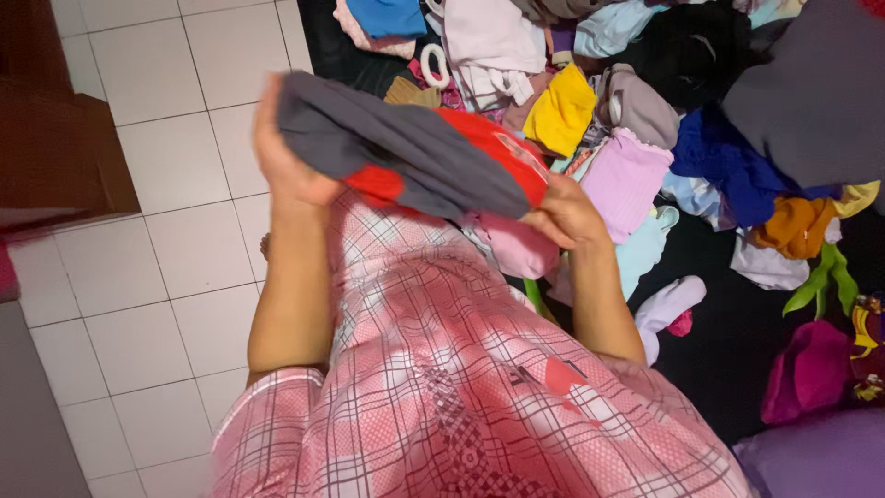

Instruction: The person sits on the floor and folds a variety of small garments, including shirts, shorts, and underwear, one by one. They smooth each item and place it into a growing stack of folded clothes.

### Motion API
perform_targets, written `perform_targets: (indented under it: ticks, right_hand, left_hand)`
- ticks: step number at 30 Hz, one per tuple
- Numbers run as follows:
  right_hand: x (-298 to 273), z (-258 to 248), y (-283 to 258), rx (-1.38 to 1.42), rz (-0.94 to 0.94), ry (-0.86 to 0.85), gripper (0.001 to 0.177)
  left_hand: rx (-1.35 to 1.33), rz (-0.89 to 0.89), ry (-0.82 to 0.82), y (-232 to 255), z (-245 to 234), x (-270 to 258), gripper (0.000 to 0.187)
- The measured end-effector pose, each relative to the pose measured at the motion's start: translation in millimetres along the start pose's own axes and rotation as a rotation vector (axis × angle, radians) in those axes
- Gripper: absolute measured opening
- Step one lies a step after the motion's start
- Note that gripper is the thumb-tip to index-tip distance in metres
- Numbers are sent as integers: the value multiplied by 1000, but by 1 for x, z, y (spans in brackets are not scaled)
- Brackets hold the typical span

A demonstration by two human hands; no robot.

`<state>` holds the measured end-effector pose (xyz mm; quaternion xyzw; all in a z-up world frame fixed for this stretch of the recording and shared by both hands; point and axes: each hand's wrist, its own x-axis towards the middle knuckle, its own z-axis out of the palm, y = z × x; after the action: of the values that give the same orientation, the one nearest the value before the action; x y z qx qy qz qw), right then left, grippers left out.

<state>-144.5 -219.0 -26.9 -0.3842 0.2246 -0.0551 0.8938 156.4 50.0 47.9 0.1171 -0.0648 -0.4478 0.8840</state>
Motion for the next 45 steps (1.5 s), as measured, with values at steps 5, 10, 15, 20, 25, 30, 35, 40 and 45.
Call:
perform_targets:
  ticks: [5, 10, 15, 20, 25, 30, 35, 40, 45]
  right_hand:
    - [-4, -13, -9, -444, -299, 527, 20]
    - [6, 28, -21, -937, -771, 633, 14]
    - [45, 105, 10, -920, -726, -15, 15]
    - [63, 140, 23, -931, -729, -21, 16]
    - [65, 143, 27, -941, -737, -5, 18]
    - [78, 151, 31, -948, -768, 30, 20]
    - [77, 154, 25, -961, -772, 30, 22]
    - [83, 131, 22, -862, -708, 67, 24]
    - [27, 71, 17, -791, -475, 63, 26]
  left_hand:
    - [163, -23, -47, -8, 7, -6, 44]
    - [518, -132, 152, -34, 25, 4, 47]
    - [1769, -245, -160, -122, 61, -17, 47]
    - [1668, -59, -366, -146, 38, -47, 40]
    - [1470, -272, -513, -150, 33, -67, 45]
    - [1680, -308, -325, -138, 53, -56, 49]
    - [1389, 27, 187, -64, 31, -28, 35]
    - [1153, -69, 149, -58, 26, -16, 34]
    - [970, 50, 404, -34, 37, 5, 37]
